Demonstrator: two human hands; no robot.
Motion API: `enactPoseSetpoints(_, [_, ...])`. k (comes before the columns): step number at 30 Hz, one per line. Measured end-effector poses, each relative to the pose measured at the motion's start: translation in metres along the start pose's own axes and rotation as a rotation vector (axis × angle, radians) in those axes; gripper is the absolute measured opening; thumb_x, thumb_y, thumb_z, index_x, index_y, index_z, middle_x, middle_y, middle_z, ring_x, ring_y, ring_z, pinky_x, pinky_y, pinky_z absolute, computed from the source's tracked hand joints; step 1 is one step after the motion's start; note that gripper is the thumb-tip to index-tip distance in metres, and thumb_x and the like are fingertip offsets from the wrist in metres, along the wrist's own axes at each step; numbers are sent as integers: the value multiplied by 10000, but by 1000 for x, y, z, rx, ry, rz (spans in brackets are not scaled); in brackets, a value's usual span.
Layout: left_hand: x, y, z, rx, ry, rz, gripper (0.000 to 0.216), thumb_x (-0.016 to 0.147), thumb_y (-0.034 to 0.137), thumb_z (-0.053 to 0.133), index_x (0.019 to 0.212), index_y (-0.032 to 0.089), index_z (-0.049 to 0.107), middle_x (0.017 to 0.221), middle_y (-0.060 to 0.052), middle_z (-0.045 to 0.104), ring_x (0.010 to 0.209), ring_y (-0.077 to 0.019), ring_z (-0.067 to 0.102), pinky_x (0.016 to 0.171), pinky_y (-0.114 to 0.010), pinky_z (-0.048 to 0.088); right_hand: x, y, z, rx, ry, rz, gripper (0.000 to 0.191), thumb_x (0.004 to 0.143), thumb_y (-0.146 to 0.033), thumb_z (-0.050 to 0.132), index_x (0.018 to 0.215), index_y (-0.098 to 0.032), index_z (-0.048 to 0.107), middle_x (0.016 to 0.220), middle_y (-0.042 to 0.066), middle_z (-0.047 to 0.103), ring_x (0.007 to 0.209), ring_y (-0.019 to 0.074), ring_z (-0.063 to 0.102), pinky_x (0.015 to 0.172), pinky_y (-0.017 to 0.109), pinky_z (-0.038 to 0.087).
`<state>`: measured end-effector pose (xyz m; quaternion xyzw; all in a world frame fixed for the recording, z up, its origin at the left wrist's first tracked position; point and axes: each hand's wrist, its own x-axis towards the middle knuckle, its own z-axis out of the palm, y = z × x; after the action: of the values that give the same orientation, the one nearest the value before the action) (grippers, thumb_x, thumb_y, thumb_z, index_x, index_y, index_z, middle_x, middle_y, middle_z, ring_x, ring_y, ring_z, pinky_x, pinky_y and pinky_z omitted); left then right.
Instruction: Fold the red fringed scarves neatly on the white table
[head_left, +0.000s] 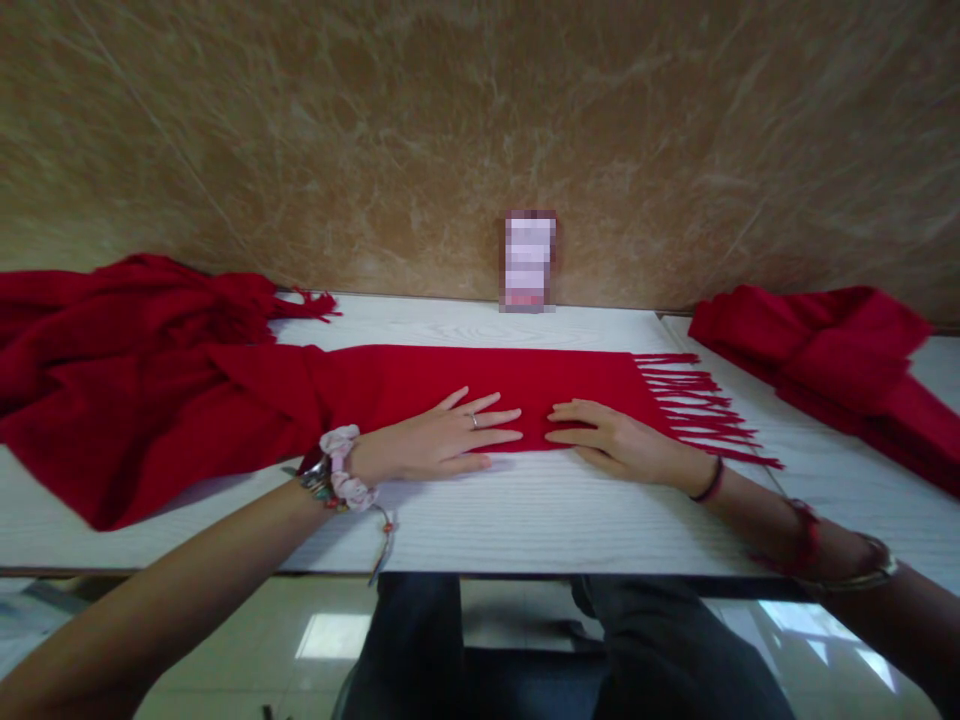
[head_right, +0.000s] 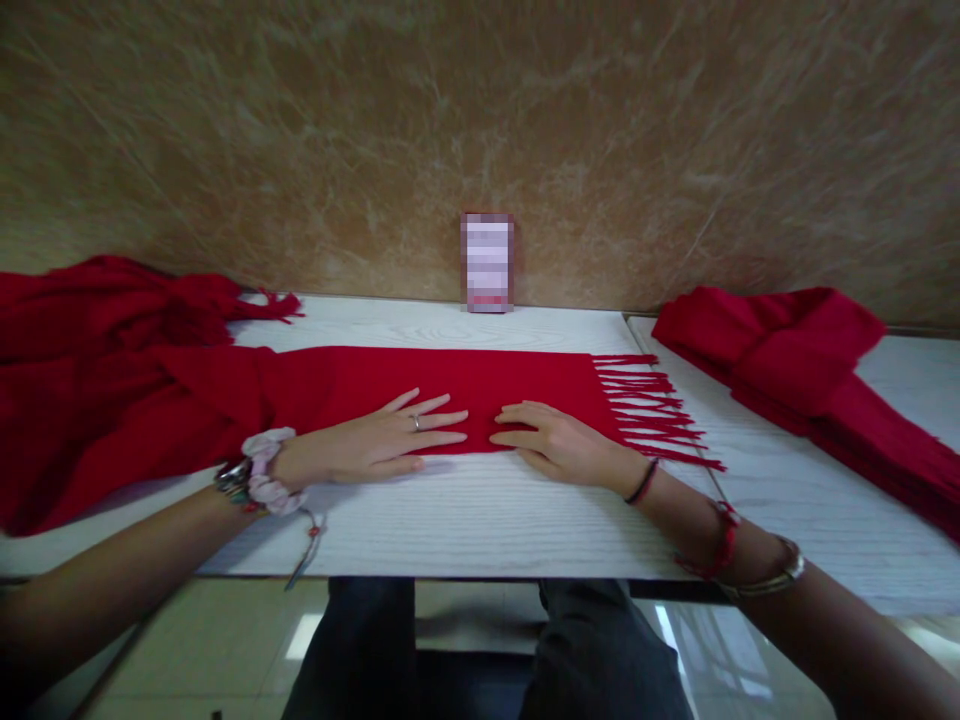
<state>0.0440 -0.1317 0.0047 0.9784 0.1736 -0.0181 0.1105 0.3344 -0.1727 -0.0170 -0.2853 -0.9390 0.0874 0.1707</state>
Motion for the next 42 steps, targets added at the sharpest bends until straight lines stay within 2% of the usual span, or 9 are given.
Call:
enactPoseSetpoints(5, [-4,-4,5,57,-79,-130,461,925,515,327,1379,435,312,1543,-6,111,1397,-364,28,1059,-631,81,-5,1,1,-66,-56,26,373,928,-220,417,1284,-214,529,1363,95,496,1362,237,273,1097,495,260])
enactPoseSetpoints(9, [-8,-4,2,40,-94,-176,462,920,532,320,1370,429,338,1548,-37,55,1381,-418,10,1031,-659,102,-9,1,-1,-79,-126,41,415,936,-236,406,1349,-243,454,1419,60,435,1396,246,152,1106,537,178])
enactPoseSetpoints(15, [2,-6,2,87,43,-251,486,962,445,255,1437,351,209,1544,-49,110,1401,-328,56,1074,-591,100,-10,0,-2,-74,-185,48,436,948,-292,388,1384,-268,393,1437,51,407,1394,236,163,1102,562,119])
enactPoseSetpoints(19, [9,-11,9,121,35,-304,505,953,461,282,1437,327,230,1529,-44,184,1391,-349,106,1063,-597,137,-11,-2,-1,-130,-181,119,513,933,-384,406,1417,-228,334,1471,93,336,1389,270,169,1089,580,149])
enactPoseSetpoints(25, [8,-12,13,150,46,-338,549,929,529,273,1441,339,215,1543,-45,91,1395,-348,89,1087,-538,144,-13,0,-12,-153,-175,198,526,947,-415,330,1421,-188,329,1464,116,344,1378,253,220,1102,542,185])
enactPoseSetpoints(29, [8,-13,16,184,63,-357,651,915,567,247,1466,230,164,1536,-98,93,1403,-311,86,1104,-487,145,11,-6,-12,-198,-88,283,518,961,-392,263,1426,-172,318,1483,115,304,1390,244,180,1108,529,179])
enactPoseSetpoints(35, [9,-14,20,203,77,-412,756,890,618,218,1463,128,166,1525,-122,138,1406,-291,90,1119,-449,133,51,-20,11,-248,-250,303,551,960,-432,230,1439,-164,283,1499,96,255,1385,278,178,1088,565,191])
enactPoseSetpoints(39, [9,-13,19,174,66,-438,798,868,650,238,1470,135,139,1531,-108,110,1402,-327,66,1114,-490,123,23,-2,8,-361,-243,426,545,964,-388,231,1442,-127,262,1504,148,209,1378,318,178,1041,593,268])
enactPoseSetpoints(42, [10,-13,18,155,59,-454,803,861,653,254,1472,147,130,1535,-95,79,1397,-354,47,1110,-504,120,-10,19,-3,-479,-279,505,488,964,-292,232,1375,-77,384,1478,209,251,1364,364,190,999,618,304])
